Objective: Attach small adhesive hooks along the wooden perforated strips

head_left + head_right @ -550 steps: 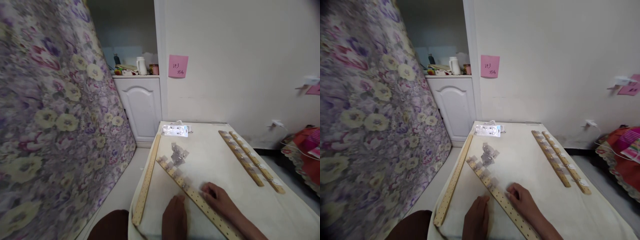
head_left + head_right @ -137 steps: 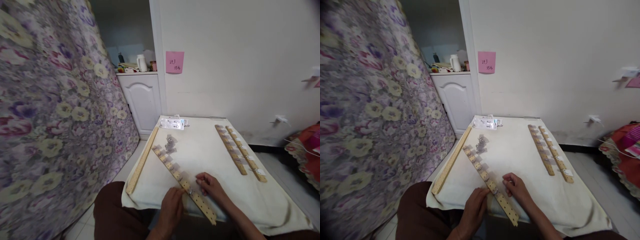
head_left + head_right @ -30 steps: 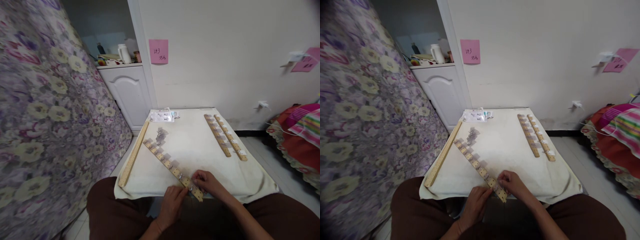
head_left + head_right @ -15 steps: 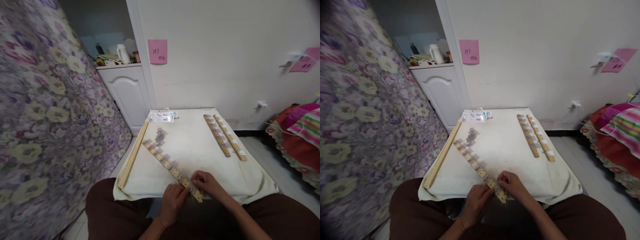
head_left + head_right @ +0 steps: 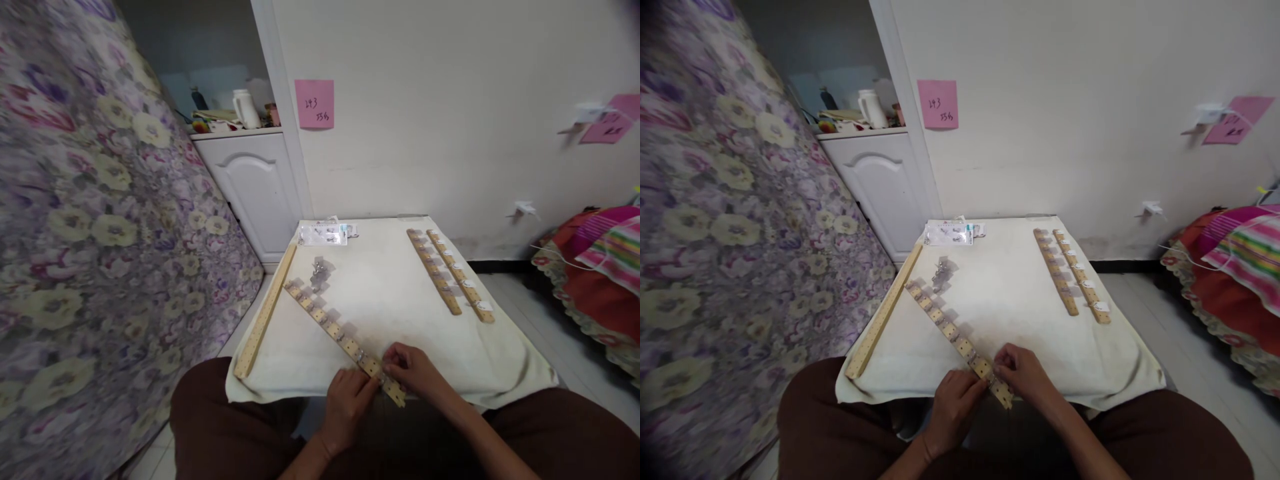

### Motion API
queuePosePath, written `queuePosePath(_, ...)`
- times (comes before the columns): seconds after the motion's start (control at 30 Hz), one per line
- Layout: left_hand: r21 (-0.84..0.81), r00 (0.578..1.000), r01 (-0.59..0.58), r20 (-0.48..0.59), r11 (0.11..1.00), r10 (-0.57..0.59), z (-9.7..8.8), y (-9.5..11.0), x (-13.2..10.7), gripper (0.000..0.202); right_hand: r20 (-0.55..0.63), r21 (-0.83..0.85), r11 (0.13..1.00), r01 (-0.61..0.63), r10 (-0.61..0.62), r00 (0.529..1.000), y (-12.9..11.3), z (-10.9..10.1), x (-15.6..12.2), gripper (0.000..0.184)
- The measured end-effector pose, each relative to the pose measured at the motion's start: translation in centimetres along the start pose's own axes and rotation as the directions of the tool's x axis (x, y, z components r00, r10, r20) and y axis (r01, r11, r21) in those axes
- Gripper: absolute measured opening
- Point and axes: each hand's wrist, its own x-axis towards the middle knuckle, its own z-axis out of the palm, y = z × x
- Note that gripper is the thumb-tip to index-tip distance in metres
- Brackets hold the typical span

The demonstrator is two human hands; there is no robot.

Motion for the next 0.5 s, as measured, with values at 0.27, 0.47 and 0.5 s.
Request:
queuePosePath(0.27,0.022,1.0,-0.009,-0.019,1.0,0.009,-0.14,0.13,0.39,0.015,-0.062,-0.132,0.991,0.036,-0.045,0.997,0.23,-0.07,0.19,0.005)
queuePosePath(0.47,0.013,0.999,0.007,-0.031,1.0,-0.007,-0.13,0.19,0.38,0.015,-0.074,-0.156,0.986,0.058,-0.07,0.995,0.51,-0.07,0.37,0.005)
queuePosePath(0.5,0.013,1.0,0.009,-0.027,1.0,-0.009,-0.12,0.17,0.35,0.016,-0.066,-0.135,0.99,0.052,-0.061,0.996,0.49,-0.06,0.33,0.005)
